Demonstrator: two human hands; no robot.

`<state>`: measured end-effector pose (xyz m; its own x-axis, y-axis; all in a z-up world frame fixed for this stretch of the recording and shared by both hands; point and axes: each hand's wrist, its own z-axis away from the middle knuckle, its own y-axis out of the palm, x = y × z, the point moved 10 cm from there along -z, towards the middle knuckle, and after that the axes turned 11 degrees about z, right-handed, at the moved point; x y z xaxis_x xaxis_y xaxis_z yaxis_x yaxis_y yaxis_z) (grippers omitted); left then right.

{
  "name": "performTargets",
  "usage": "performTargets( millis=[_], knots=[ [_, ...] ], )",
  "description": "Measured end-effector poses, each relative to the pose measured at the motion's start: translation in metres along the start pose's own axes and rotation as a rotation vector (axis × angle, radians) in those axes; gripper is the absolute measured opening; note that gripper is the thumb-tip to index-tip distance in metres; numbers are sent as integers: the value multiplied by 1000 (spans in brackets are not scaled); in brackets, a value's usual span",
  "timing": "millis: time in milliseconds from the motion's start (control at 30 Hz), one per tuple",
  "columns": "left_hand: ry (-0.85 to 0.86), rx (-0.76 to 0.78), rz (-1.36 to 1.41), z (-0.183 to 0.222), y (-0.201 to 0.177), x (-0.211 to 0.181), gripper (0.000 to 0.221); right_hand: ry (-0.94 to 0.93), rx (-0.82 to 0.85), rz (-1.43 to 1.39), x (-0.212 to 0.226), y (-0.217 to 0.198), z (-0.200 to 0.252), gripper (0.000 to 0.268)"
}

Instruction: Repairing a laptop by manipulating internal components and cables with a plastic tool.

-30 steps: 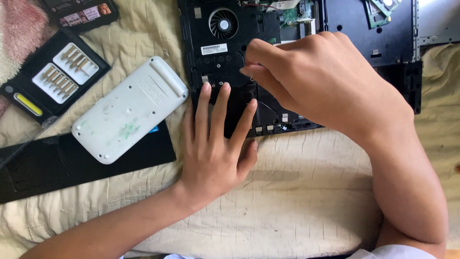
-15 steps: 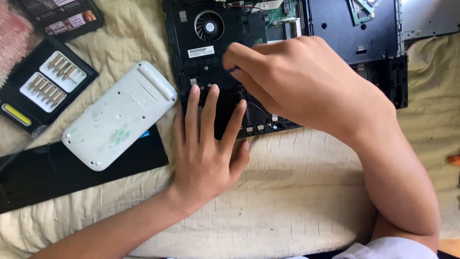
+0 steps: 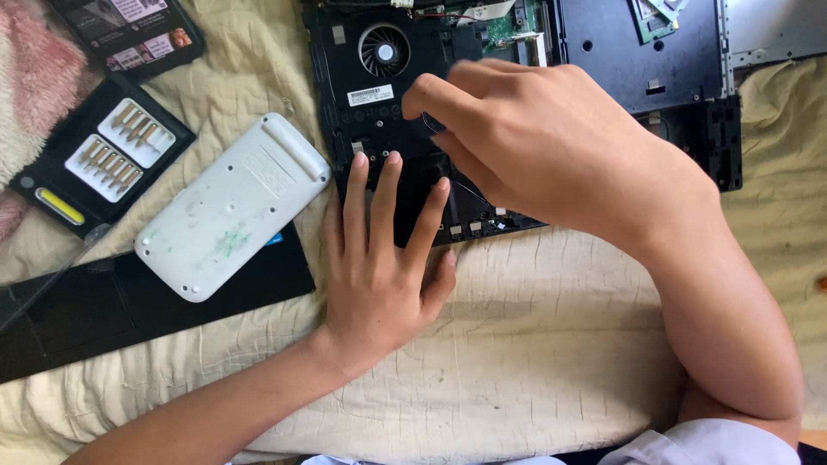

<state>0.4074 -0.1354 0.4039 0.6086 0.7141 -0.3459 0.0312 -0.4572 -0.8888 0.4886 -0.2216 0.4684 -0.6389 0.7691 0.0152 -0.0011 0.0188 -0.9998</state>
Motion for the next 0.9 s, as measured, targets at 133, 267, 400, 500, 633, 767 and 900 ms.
performTargets(
  millis=[133, 267, 400, 500, 633, 767, 900],
  knots=[
    [-1, -9, -21, -2, -3, -1, 57, 0, 78, -34, 0, 6, 1, 27],
    [3, -11, 4, -3, -4, -2, 56, 53, 82, 38, -5, 7, 2, 19],
    [-2, 1, -10, 0, 0, 0, 60, 8, 59, -2, 0, 2, 0, 23],
    [6, -11, -15, -2, -3, -1, 57, 8, 66, -75, 2, 3, -2, 27],
    [5, -6, -9, 0, 0, 0, 60, 65, 47, 12, -1, 5, -2, 13],
    [9, -6, 12, -2, -2, -1, 57, 19, 3, 74, 3, 9, -3, 7],
    [9, -2, 9, -1, -1, -1, 57, -80, -22, 11, 17, 0, -4, 26]
  ],
)
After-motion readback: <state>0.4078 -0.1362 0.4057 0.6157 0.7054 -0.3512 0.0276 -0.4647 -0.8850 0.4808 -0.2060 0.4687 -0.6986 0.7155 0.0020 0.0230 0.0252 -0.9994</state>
